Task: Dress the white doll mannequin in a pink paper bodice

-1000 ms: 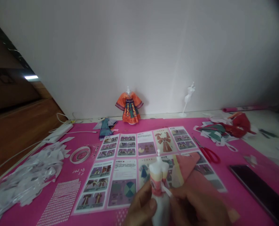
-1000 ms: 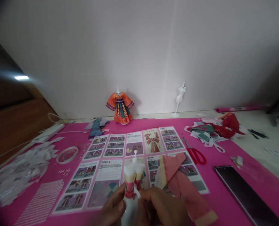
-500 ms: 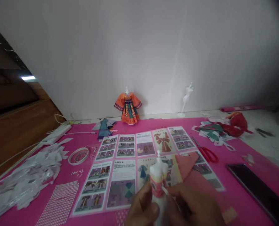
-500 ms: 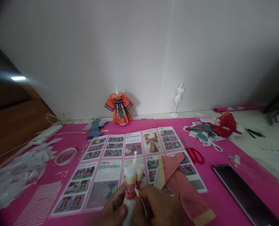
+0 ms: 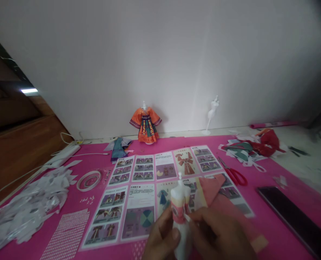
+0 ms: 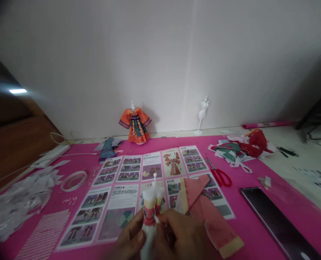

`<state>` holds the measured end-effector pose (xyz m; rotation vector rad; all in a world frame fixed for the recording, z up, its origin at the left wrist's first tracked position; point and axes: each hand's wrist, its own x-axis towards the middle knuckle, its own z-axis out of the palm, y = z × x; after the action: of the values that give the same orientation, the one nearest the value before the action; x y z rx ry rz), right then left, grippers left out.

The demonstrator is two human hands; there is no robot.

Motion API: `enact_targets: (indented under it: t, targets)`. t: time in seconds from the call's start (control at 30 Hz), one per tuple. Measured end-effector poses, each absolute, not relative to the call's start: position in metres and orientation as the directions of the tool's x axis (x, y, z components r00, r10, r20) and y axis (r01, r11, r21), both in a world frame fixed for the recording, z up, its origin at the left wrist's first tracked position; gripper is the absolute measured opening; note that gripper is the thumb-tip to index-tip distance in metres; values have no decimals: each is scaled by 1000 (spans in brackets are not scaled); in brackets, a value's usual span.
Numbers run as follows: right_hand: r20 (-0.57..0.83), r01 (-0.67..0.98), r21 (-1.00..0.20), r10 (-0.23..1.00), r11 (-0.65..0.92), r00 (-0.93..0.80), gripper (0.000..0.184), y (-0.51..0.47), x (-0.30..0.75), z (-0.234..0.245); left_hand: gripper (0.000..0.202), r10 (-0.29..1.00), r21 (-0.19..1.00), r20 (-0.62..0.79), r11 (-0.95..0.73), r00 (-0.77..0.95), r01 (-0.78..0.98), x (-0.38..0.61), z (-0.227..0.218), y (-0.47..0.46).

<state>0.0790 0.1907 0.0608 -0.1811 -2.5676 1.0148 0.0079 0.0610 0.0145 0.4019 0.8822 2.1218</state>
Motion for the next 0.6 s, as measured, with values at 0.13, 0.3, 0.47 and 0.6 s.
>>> enact_targets:
  t: [0.13, 0.3, 0.47, 0.6]
  targets:
    - [291, -4, -682, 267, 731, -919, 22, 196, 82, 64, 62, 764, 696, -33, -445, -645, -563, 8, 11, 60]
    - [312, 10, -682, 303, 731, -901, 20, 201, 82, 65, 63, 779, 675, -28, -447, -626, -587, 9, 5, 60]
    - [288, 17, -685, 292, 728, -912, 21, 198, 81, 61, 56, 784, 702, 15, -451, -621, -552, 8, -2, 60]
    - [326, 8, -665, 301, 747, -896, 21, 194, 80, 57, 53, 773, 715, -19, -433, -634, -549, 8, -8, 63]
